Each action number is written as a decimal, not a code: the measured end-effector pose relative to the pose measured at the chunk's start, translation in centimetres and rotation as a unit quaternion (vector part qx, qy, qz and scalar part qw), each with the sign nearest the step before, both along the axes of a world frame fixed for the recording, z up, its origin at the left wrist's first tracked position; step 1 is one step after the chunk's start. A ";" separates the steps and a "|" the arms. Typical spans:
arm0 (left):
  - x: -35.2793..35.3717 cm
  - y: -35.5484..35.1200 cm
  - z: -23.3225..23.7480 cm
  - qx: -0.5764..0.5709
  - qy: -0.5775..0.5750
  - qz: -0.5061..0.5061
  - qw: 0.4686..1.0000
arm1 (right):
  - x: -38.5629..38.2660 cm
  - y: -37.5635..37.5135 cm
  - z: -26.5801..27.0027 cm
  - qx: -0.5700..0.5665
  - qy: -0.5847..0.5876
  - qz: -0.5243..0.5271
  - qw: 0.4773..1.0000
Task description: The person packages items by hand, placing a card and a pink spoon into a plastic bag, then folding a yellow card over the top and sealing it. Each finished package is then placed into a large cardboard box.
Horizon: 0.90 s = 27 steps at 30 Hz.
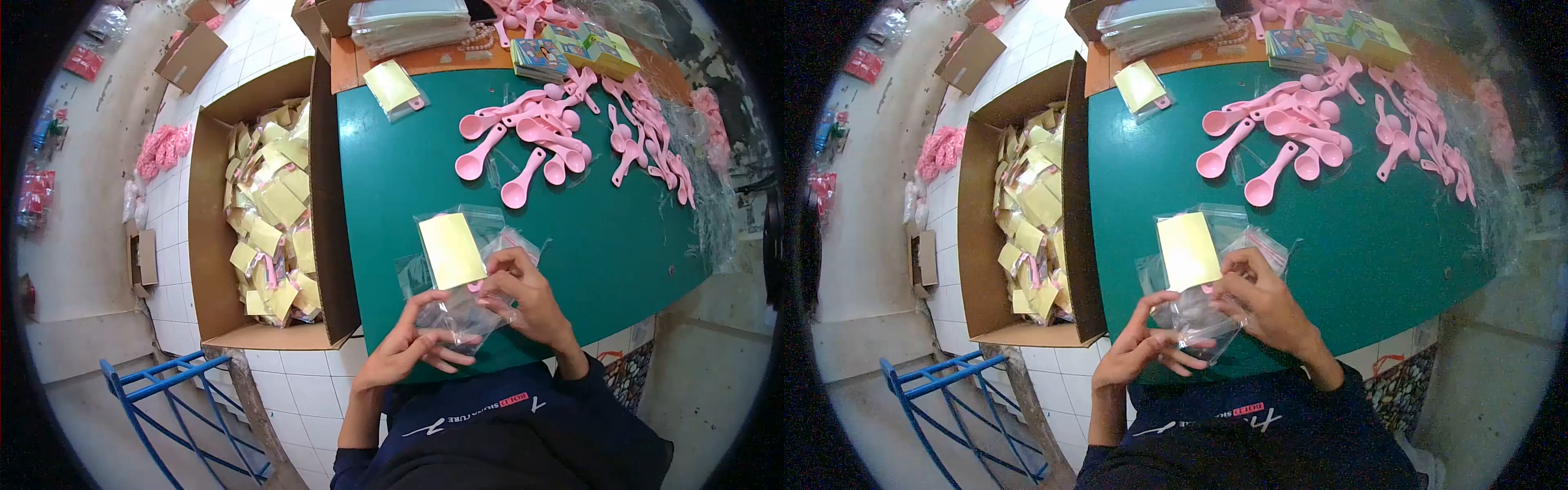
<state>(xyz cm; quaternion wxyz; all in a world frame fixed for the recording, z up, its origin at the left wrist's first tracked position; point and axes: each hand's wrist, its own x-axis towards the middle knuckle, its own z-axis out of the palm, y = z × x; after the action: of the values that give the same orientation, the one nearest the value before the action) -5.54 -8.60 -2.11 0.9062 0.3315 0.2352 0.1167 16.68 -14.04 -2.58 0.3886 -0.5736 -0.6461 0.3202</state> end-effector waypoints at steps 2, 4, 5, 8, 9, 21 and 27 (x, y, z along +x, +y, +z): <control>0.2 -0.5 -0.7 0.147 0.094 0.055 0.983 | 0.4 -0.3 0.2 -0.013 0.030 0.000 0.999; 1.2 -1.3 -1.6 0.307 0.206 0.104 0.923 | 0.5 -0.6 0.2 -0.041 0.057 -0.007 0.997; 1.4 -1.3 -1.8 0.340 0.212 0.099 0.911 | 0.5 -0.9 0.0 -0.060 0.070 -0.018 0.996; 2.5 -1.5 -2.0 0.338 0.214 0.145 0.905 | 0.6 -1.2 -1.0 -0.120 0.186 -0.069 0.973; 2.5 -1.4 -2.1 0.356 0.220 0.144 0.897 | 0.7 -1.3 -1.4 -0.141 0.237 -0.090 0.957; 2.9 -1.9 -2.5 0.339 0.292 0.217 0.868 | -2.0 0.0 -0.5 -0.189 0.246 -0.202 0.929; 3.9 -2.4 -2.4 0.249 0.247 0.322 0.879 | -2.1 -0.1 -1.0 -0.188 0.200 -0.185 0.943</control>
<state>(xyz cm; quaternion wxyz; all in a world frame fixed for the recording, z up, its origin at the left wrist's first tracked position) -1.61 -10.96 -4.48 0.6185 0.4705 0.5082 0.3712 14.56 -14.16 -3.56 0.4473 -0.6700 -0.3651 0.4666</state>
